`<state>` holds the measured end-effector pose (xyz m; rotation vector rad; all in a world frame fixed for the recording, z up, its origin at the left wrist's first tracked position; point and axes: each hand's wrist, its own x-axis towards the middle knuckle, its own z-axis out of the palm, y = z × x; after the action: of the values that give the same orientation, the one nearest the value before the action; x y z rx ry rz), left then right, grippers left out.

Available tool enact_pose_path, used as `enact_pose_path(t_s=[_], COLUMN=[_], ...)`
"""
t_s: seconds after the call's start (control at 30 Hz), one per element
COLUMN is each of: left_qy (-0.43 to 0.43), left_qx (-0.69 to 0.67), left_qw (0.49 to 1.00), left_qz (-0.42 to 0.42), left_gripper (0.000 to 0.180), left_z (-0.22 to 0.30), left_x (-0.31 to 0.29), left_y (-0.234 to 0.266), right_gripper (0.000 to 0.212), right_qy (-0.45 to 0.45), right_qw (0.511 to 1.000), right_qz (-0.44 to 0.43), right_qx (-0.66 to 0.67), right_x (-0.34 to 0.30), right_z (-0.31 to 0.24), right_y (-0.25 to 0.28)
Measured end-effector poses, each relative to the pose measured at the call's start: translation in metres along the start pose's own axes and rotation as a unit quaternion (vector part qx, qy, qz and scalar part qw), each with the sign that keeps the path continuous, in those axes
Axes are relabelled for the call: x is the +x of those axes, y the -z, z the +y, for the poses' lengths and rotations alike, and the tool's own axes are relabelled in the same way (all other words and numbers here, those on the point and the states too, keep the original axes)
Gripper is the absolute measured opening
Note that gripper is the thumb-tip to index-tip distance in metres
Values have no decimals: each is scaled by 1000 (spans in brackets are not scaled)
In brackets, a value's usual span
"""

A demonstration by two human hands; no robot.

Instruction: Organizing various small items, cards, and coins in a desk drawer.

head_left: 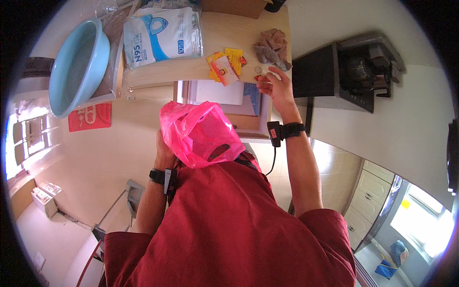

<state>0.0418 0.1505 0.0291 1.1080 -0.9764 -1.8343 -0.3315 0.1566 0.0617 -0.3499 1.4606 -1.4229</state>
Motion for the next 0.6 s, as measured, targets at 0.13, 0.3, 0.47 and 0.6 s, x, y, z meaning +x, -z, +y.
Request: enact_pose_path(t_s=[0.13, 0.3, 0.47, 0.6], left_qy=[-41, 17, -98, -41], left_qx=[42, -45, 95, 136], left_qw=[998, 999, 990, 983], left_qz=[-16, -3, -38, -119], left_gripper=[25, 29, 36, 46], left_z=[5, 2, 24, 24], left_x=[0, 2, -2, 11], left_y=[-8, -2, -40, -42], right_gripper=[36, 37, 53, 58], right_qy=[40, 28, -41, 71], right_qw=[999, 1000, 964, 934], right_qz=[14, -2, -262, -308], right_qx=[-3, 4, -1, -168], right_x=[-3, -28, -113, -146], right_z=[-2, -2, -30, -44], right_y=[9, 24, -13, -35])
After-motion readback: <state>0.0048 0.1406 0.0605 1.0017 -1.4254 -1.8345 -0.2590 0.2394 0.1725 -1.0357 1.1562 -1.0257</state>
